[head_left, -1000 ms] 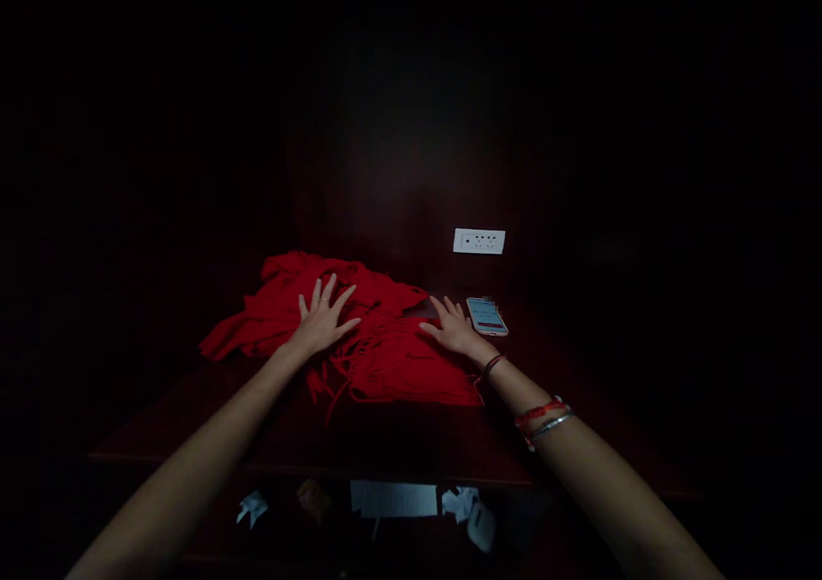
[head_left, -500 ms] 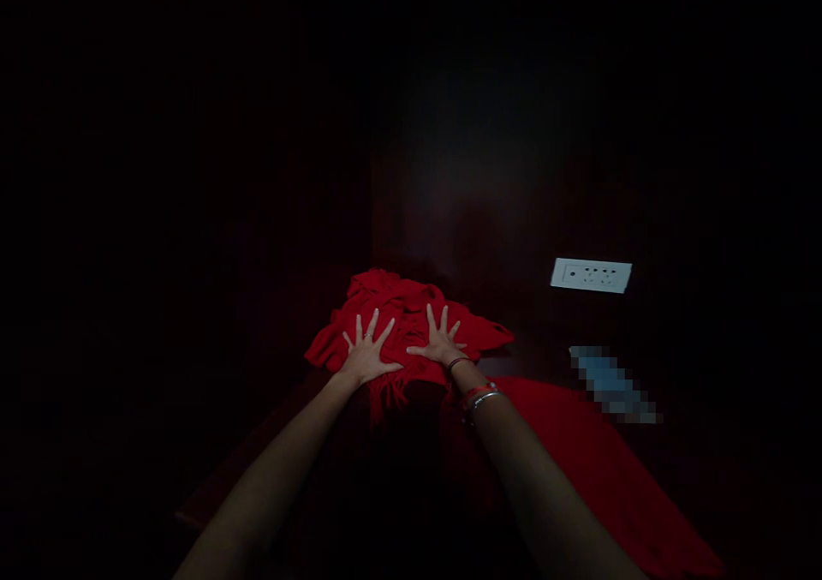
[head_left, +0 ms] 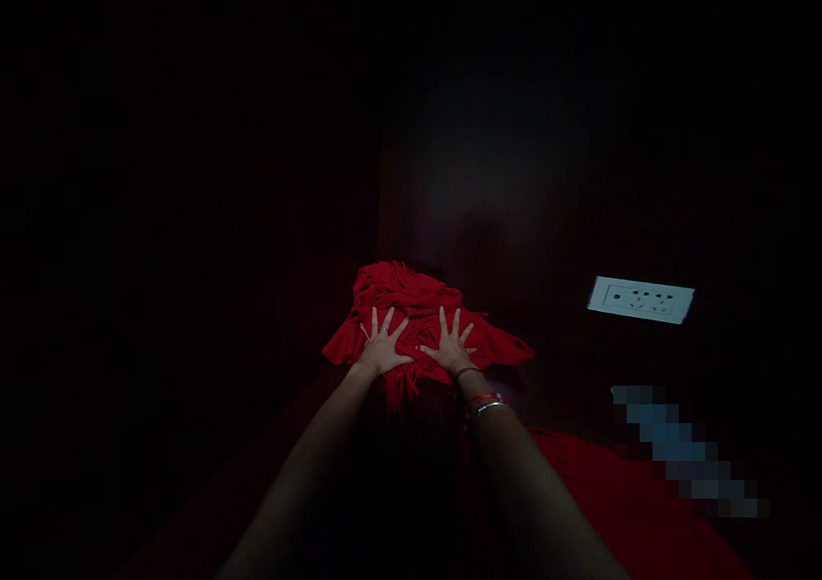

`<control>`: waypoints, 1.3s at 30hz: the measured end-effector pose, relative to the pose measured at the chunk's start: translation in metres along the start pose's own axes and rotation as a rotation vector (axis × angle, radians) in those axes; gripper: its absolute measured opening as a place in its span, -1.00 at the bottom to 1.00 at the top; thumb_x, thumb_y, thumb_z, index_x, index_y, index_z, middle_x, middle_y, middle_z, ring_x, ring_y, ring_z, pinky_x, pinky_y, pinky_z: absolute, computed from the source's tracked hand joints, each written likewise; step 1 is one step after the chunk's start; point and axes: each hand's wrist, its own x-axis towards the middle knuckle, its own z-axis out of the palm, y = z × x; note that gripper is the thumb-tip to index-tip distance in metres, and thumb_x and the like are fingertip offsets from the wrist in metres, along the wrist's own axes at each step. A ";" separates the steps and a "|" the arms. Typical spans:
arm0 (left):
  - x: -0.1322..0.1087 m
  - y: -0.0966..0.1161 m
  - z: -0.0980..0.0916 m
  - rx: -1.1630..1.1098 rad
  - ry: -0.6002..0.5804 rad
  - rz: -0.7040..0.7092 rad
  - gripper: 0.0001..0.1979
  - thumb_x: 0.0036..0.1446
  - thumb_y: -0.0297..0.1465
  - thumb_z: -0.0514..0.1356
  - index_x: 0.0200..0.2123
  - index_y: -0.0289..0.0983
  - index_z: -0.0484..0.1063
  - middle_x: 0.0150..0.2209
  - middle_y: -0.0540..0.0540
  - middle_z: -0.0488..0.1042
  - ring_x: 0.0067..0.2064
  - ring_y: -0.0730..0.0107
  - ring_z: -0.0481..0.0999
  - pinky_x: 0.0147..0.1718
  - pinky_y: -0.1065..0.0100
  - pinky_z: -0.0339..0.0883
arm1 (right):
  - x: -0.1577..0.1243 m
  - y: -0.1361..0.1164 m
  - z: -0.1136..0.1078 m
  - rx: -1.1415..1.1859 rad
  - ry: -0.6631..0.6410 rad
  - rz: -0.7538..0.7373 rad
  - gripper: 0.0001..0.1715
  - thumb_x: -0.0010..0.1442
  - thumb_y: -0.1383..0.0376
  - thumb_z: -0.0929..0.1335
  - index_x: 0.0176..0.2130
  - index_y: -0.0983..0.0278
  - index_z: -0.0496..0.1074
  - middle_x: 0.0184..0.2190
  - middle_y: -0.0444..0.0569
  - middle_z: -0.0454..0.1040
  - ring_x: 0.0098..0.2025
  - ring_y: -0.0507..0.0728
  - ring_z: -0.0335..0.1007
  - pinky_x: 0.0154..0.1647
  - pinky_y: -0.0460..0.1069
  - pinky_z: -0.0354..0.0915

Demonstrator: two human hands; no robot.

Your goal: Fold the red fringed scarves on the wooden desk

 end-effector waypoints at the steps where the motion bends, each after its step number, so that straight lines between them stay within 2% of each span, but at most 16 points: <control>1: 0.001 0.000 0.000 0.004 -0.009 -0.004 -0.11 -0.29 -0.01 0.16 0.12 -0.09 -0.12 0.18 -0.10 -0.36 0.08 -0.25 -0.58 -0.15 -0.31 -0.35 | -0.001 0.001 0.000 0.002 -0.009 -0.007 0.12 -0.17 -0.08 0.27 0.08 -0.04 -0.59 0.11 -0.12 -0.80 0.07 0.55 -0.74 -0.22 0.46 -0.08; 6: -0.009 0.008 -0.006 0.022 -0.024 -0.054 -0.17 -0.23 -0.06 0.17 0.11 -0.05 -0.13 0.19 -0.06 -0.35 0.10 -0.23 -0.53 -0.10 -0.26 -0.35 | -0.017 0.005 -0.012 0.020 -0.113 -0.044 0.08 -0.16 -0.16 0.20 0.11 0.03 -0.55 0.15 -0.05 -0.68 0.10 0.52 -0.66 -0.17 0.42 -0.07; 13: -0.046 0.018 -0.028 -0.068 -0.005 -0.016 -0.28 -0.09 -0.05 0.05 0.12 -0.04 -0.18 0.19 -0.02 -0.39 0.12 -0.16 -0.46 -0.03 -0.14 -0.32 | -0.059 0.007 -0.047 0.052 -0.245 -0.108 0.06 -0.14 -0.14 0.21 0.13 0.09 -0.48 0.18 -0.03 -0.53 0.14 0.44 -0.52 -0.05 0.36 -0.17; 17: -0.072 0.023 -0.049 -0.165 0.007 0.065 -0.35 -0.04 -0.06 0.01 0.12 -0.02 -0.16 0.19 -0.01 -0.42 0.13 -0.12 -0.44 -0.03 -0.13 -0.30 | -0.081 0.003 -0.075 0.101 -0.217 -0.154 -0.02 -0.04 -0.08 0.18 0.15 0.19 -0.43 0.18 0.09 -0.45 0.16 0.35 -0.52 0.00 0.30 -0.19; 21: -0.101 0.033 -0.070 -0.236 0.076 0.148 -0.45 0.05 -0.15 -0.03 0.11 -0.07 -0.09 0.18 -0.02 -0.42 0.15 -0.02 -0.41 0.00 -0.06 -0.22 | -0.110 -0.001 -0.107 0.111 -0.161 -0.351 -0.12 0.01 -0.01 0.18 0.16 0.28 -0.27 0.17 0.14 -0.35 0.17 0.24 -0.48 0.07 0.18 -0.21; 25: -0.123 0.058 -0.087 -0.279 0.142 0.186 -0.52 0.09 -0.24 -0.06 0.10 -0.12 -0.05 0.19 -0.03 -0.39 0.16 0.08 -0.38 0.02 -0.01 -0.22 | -0.150 0.005 -0.139 0.071 -0.220 -0.498 -0.22 0.04 0.01 0.16 0.13 0.38 -0.08 0.14 0.17 -0.12 0.16 0.18 -0.30 0.10 0.07 -0.21; 28: -0.130 0.090 -0.095 -0.321 0.141 0.174 -0.54 0.10 -0.27 -0.07 0.10 -0.13 -0.05 0.18 -0.04 -0.35 0.16 0.16 -0.34 0.03 0.03 -0.20 | -0.184 0.018 -0.155 0.010 -0.321 -0.421 -0.16 0.00 -0.03 0.18 0.12 0.40 -0.06 0.12 0.18 -0.06 0.16 0.21 -0.27 0.10 0.08 -0.21; 31: -0.131 0.120 -0.097 -0.347 0.101 0.196 -0.55 0.12 -0.27 -0.09 0.10 -0.16 -0.04 0.18 -0.06 -0.28 0.17 0.21 -0.31 0.04 0.07 -0.19 | -0.218 0.035 -0.159 -0.040 -0.414 -0.232 -0.04 -0.08 -0.09 0.21 0.14 0.39 -0.11 0.14 0.18 -0.14 0.16 0.26 -0.32 0.09 0.13 -0.20; 33: -0.131 0.132 -0.095 -0.346 0.060 0.253 -0.54 0.12 -0.27 -0.10 0.10 -0.19 -0.04 0.18 -0.07 -0.24 0.17 0.25 -0.29 0.05 0.10 -0.21 | -0.237 0.046 -0.155 -0.066 -0.441 -0.165 -0.03 -0.08 -0.11 0.20 0.14 0.38 -0.12 0.15 0.18 -0.17 0.16 0.26 -0.34 0.08 0.15 -0.22; 36: -0.132 0.136 -0.094 -0.313 -0.013 0.359 -0.53 0.10 -0.25 -0.07 0.09 -0.19 -0.02 0.17 -0.07 -0.20 0.17 0.26 -0.27 0.06 0.13 -0.22 | -0.254 0.056 -0.145 -0.087 -0.365 -0.163 -0.15 0.01 -0.10 0.10 0.13 0.37 -0.07 0.14 0.16 -0.13 0.17 0.22 -0.33 0.09 0.16 -0.27; 39: -0.132 0.133 -0.094 -0.301 -0.024 0.420 -0.52 0.09 -0.26 -0.07 0.10 -0.21 -0.03 0.17 -0.07 -0.18 0.17 0.28 -0.25 0.07 0.18 -0.20 | -0.257 0.060 -0.138 -0.081 -0.242 -0.202 -0.28 0.08 -0.04 0.08 0.10 0.34 0.02 0.12 0.13 -0.03 0.15 0.19 -0.23 0.08 0.14 -0.23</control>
